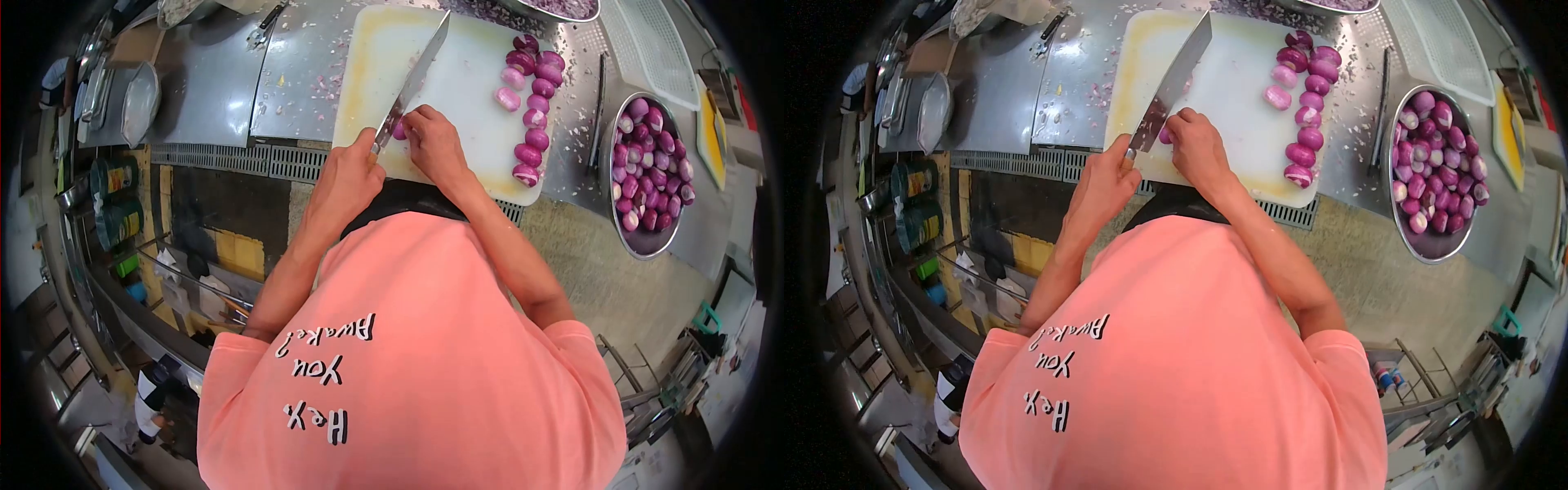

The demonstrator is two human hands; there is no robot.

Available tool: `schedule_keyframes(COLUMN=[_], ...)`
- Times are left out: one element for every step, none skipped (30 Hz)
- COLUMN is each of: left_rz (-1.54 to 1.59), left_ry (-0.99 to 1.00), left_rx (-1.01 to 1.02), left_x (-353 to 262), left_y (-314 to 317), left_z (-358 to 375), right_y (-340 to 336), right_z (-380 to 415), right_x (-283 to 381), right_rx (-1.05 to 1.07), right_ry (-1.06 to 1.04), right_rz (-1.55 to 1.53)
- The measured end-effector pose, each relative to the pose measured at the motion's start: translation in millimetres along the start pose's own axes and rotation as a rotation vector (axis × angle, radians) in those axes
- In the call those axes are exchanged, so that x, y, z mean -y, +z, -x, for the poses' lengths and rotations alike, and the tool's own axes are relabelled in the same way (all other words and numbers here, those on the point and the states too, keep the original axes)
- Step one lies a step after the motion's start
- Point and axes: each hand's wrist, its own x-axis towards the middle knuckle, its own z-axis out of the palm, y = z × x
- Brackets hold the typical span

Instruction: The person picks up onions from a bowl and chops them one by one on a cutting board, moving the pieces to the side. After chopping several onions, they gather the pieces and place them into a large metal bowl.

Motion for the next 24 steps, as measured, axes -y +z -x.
schedule_keyframes(left_rz=[-0.007, -0.013, -0.014, -0.002, 0.009, 0.009, -0.039, -0.089, -0.094, -0.052, -0.010, -0.014, -0.026, -0.036, -0.035, -0.024, -0.016, -0.018, -0.062, -0.105, -0.108, -0.097, -0.085, -0.084], left_ry=[0.022, 0.043, 0.042, 0.060, 0.079, 0.080, 0.074, 0.071, 0.077, 0.057, 0.033, 0.032, 0.083, 0.135, 0.137, 0.088, 0.040, 0.043, 0.076, 0.110, 0.112, 0.139, 0.166, 0.169], left_rx=[0.002, 0.005, 0.006, 0.017, 0.026, 0.026, 0.019, 0.014, 0.017, 0.037, 0.060, 0.065, 0.017, -0.033, -0.034, 0.027, 0.089, 0.089, 0.063, 0.038, 0.043, -0.002, -0.051, -0.053], left_x=[1, 2, 5, 9, 12, 9, 6, 3, 1, 0, 0, 4, 9, 14, 7, -4, -11, -10, -7, -4, 2, 8, 16, 13], left_y=[4, 9, 16, 23, 28, 25, 19, 15, 12, 10, 9, 16, 27, 35, 30, 20, 14, 13, 11, 12, 20, 33, 41, 38], left_z=[-5, -10, -19, -32, -38, -36, -32, -29, -25, -17, -12, -17, -27, -32, -32, -32, -32, -28, -21, -17, -20, -26, -32, -38], right_y=[1, 2, 3, 3, 3, 3, 2, 2, 3, 3, 5, 6, 8, 9, 9, 8, 7, 7, 7, 7, 7, 8, 10, 8], right_z=[-1, -1, -1, -1, -2, -2, -1, -1, -1, -1, 1, 3, 4, 4, 4, 4, 4, 4, 5, 6, 7, 9, 9, 7], right_x=[-1, -3, -3, -4, -5, -5, -5, -5, -5, -6, -8, -9, -10, -11, -12, -12, -11, -10, -10, -11, -12, -13, -14, -14], right_rx=[-0.002, 0.014, 0.031, 0.031, 0.007, -0.017, -0.019, -0.024, -0.031, -0.037, -0.050, -0.061, -0.062, -0.076, -0.090, -0.090, -0.103, -0.116, -0.121, -0.118, -0.113, -0.114, -0.132, -0.152], right_ry=[0.002, 0.012, 0.022, 0.023, 0.015, 0.006, 0.005, 0.003, 0.003, 0.008, 0.006, 0.003, 0.006, 0.010, 0.011, 0.008, -0.002, -0.010, -0.005, 0.006, 0.017, 0.021, 0.014, 0.002], right_rz=[0.000, 0.029, 0.059, 0.058, 0.035, 0.012, 0.014, -0.001, -0.018, -0.021, -0.033, -0.044, -0.045, -0.049, -0.053, -0.051, -0.065, -0.081, -0.083, -0.083, -0.082, -0.083, -0.080, -0.075])
